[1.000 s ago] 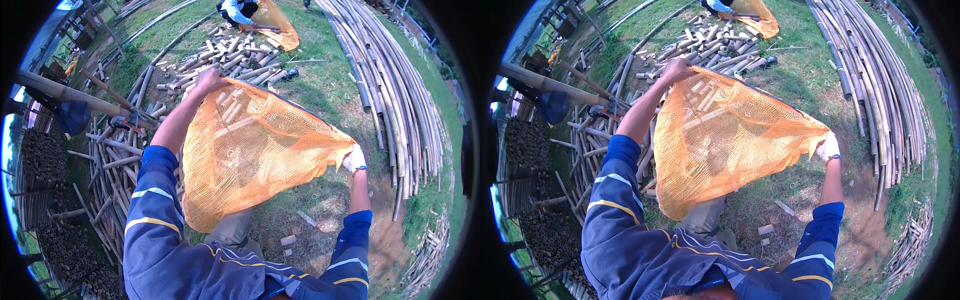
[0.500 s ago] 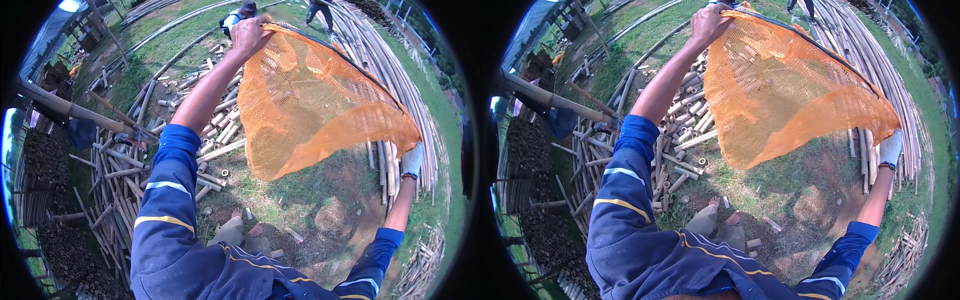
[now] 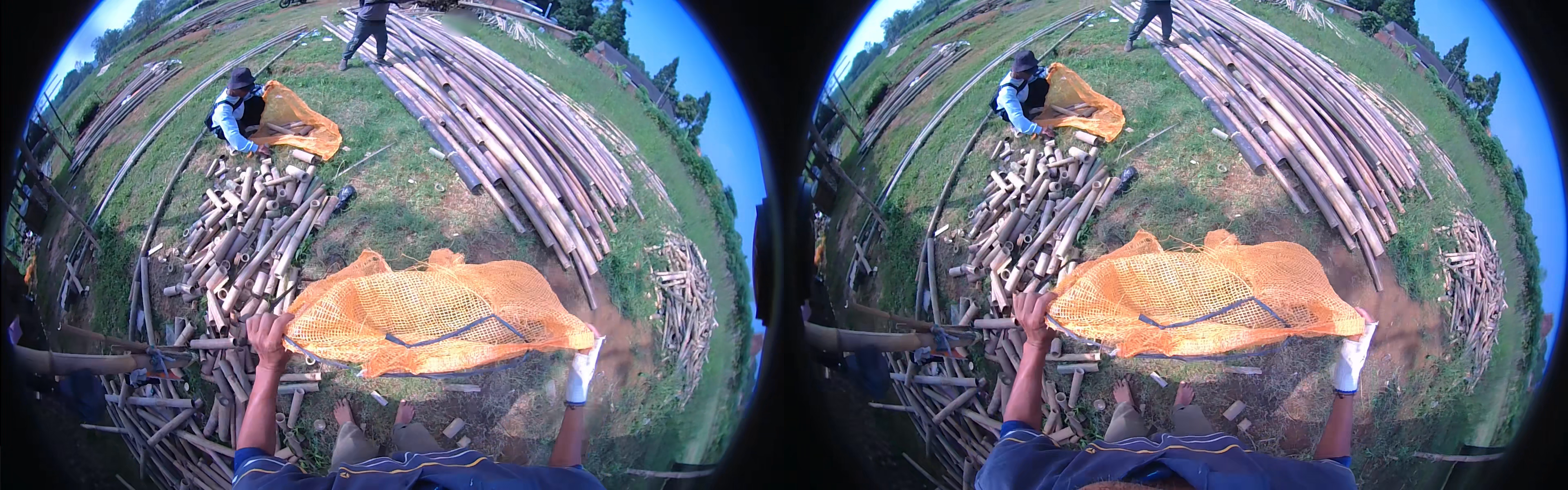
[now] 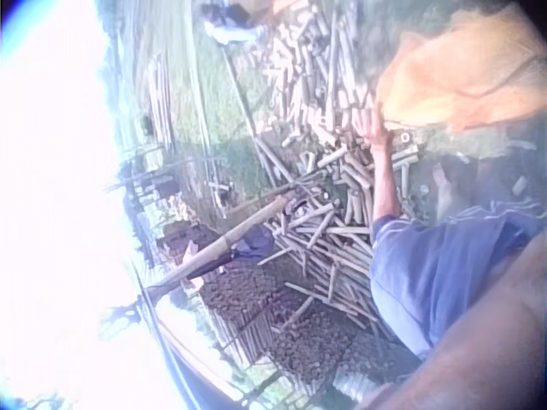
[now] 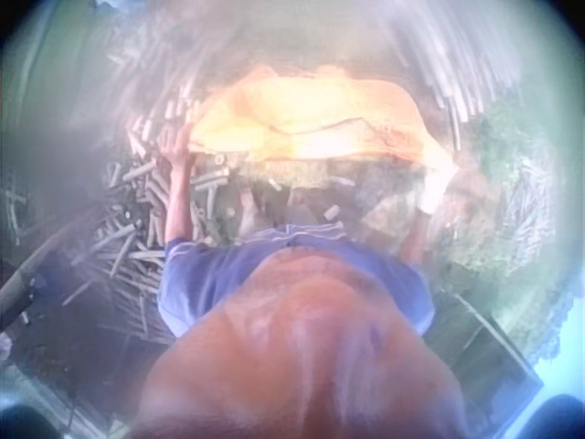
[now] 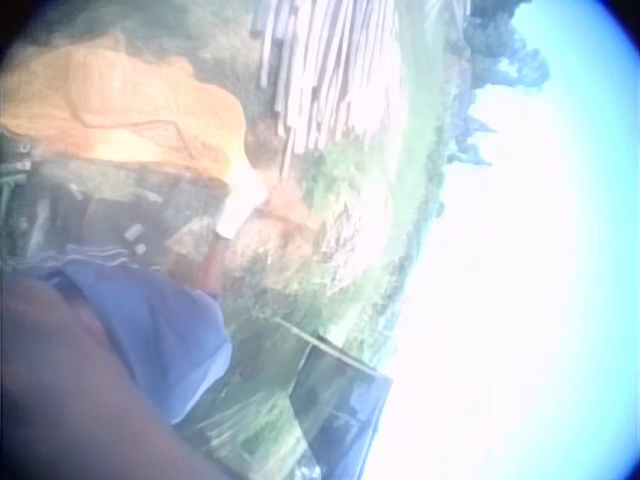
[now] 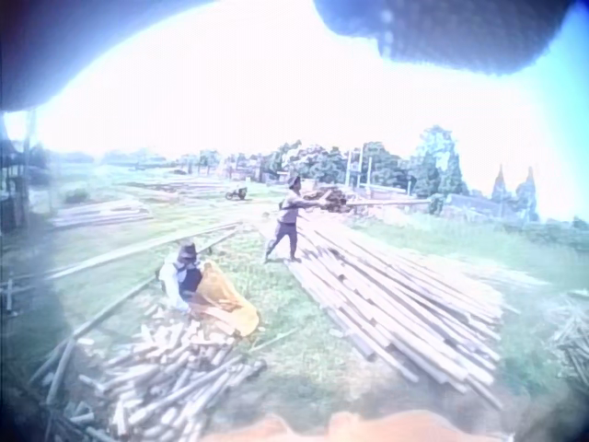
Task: The person picks up short bamboo pieces from a large pile and places them into an orange mesh bag. They repeatedly gather bamboo, fill the bag, tie it shut, and carry it to a nearby pile before returning to repeat the process.
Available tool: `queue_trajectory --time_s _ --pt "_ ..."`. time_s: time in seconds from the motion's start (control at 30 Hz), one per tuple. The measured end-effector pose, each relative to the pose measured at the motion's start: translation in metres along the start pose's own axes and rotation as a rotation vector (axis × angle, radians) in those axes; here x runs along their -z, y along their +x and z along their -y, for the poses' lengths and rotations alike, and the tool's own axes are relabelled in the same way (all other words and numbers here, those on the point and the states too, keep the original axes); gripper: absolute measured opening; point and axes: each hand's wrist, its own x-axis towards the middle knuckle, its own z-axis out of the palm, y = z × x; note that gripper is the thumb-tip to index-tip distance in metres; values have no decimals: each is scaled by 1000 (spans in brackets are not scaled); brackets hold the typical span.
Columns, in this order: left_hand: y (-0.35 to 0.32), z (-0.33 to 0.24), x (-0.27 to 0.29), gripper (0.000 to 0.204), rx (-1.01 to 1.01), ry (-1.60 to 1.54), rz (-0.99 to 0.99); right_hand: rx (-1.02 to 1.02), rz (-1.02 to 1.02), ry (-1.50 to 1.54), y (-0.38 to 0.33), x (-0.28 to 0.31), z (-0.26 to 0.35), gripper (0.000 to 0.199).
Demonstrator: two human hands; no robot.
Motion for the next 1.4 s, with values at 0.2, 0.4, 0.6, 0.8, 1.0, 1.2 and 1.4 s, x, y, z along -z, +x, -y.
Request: queue_trajectory --time_s 0.2,0.4,0.6,0.8,1.0,1.2,1.4 --pt "-197 44 -63 23 78 -116 668 -224 298 -826 -170 -28 -104 50" --pt "-349 67 -172 32 183 -56 1067 -424 639 -1089 -226 -82 -238 49" --pt "-529 99 -268 54 315 357 1597 -493 940 -1283 -284 -133 -371 43" --pt "-710 170 -349 60 350 -24 2137 -718 1502 -1372 -352 -185 -524 52" --pt "-630 147 -435 29 755 101 1233 -691 1798 -1350 -383 -265 -660 58" --pt "-587 144 -540 104 560 -61 784 191 610 -1134 -279 -412 -700 41" --pt "-620 173 -642 86 684 -237 700 274 583 -975 -259 -510 -737 77"
